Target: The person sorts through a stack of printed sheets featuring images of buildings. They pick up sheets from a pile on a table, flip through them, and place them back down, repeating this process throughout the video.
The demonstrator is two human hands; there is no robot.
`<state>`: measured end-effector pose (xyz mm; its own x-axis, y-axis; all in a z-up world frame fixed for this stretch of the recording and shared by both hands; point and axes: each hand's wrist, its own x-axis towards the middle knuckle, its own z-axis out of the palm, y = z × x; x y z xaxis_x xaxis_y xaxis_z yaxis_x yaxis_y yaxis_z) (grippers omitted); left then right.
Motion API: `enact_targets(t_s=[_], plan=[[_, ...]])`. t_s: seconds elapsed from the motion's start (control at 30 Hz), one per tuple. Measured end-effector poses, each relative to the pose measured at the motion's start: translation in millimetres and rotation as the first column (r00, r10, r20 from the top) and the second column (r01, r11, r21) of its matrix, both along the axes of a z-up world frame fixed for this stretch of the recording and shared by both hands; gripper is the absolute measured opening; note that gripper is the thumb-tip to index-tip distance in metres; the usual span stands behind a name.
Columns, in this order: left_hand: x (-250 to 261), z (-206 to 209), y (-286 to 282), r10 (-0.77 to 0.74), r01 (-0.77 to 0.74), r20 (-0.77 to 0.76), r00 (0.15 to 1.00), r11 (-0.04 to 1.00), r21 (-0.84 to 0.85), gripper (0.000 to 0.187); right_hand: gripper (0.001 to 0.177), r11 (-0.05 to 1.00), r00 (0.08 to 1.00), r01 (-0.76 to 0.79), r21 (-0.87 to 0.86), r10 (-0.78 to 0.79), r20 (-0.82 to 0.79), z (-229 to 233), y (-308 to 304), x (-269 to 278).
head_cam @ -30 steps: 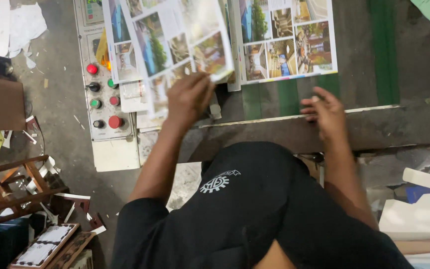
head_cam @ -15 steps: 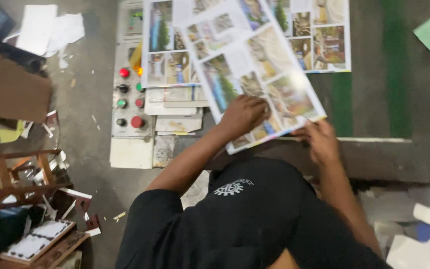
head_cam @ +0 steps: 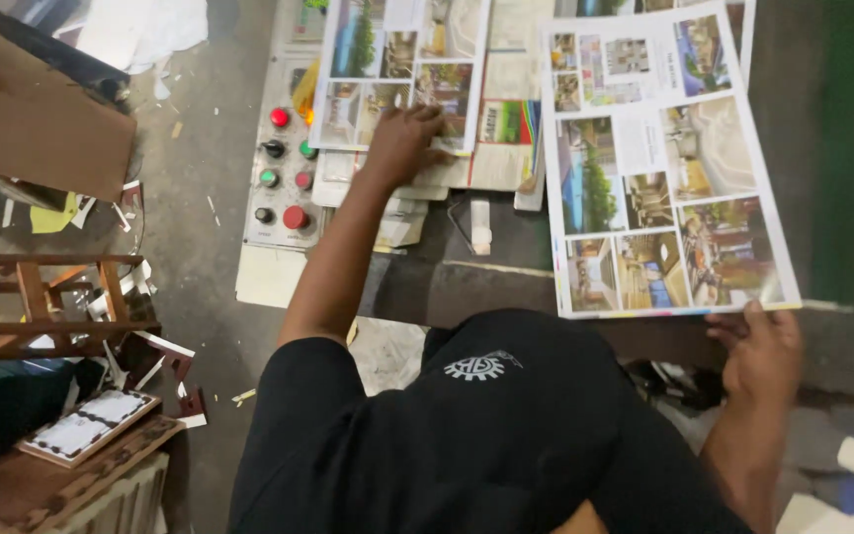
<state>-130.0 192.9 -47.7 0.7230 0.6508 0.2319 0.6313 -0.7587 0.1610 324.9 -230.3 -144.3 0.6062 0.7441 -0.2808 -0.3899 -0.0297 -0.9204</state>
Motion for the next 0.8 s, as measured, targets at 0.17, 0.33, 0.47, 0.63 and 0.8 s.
enact_targets(t_s=[0.17, 0.33, 0.47, 0.63, 0.8], plan=[[-3.5, 32.1, 6.2, -0.031, 0.045, 0.075, 0.997, 0.981, -0.187, 0.028, 0.02, 0.998, 0.998, 0.058, -0.014, -0.058, 0.01, -3.8, -27.3, 3.5], [-0.8, 71.6, -9.5, -0.037, 0.06, 0.298, 0.954, 0.996, -0.071, 0.008, 0.019, 0.993, 0.994, 0.106, -0.054, -0.106, 0.003, -2.9, -33.7, -8.6], [17.0, 115.1, -53.9, -0.026, -0.032, 0.276, 0.961, 0.978, 0.205, 0.004, 0.018, 0.994, 0.996, 0.086, -0.062, -0.087, -0.012, 1.8, -27.7, -18.3], [30.1, 117.3, -95.6, -0.006, -0.043, 0.219, 0.976, 0.974, 0.221, 0.005, 0.018, 0.999, 0.999, 0.038, -0.035, -0.038, -0.018, 12.5, -8.9, -34.1], [30.8, 104.4, -109.4, 0.002, -0.042, 0.286, 0.958, 0.99, 0.135, 0.006, 0.019, 0.994, 0.997, -0.022, -0.108, 0.03, 0.069, 17.4, 18.2, -44.5]])
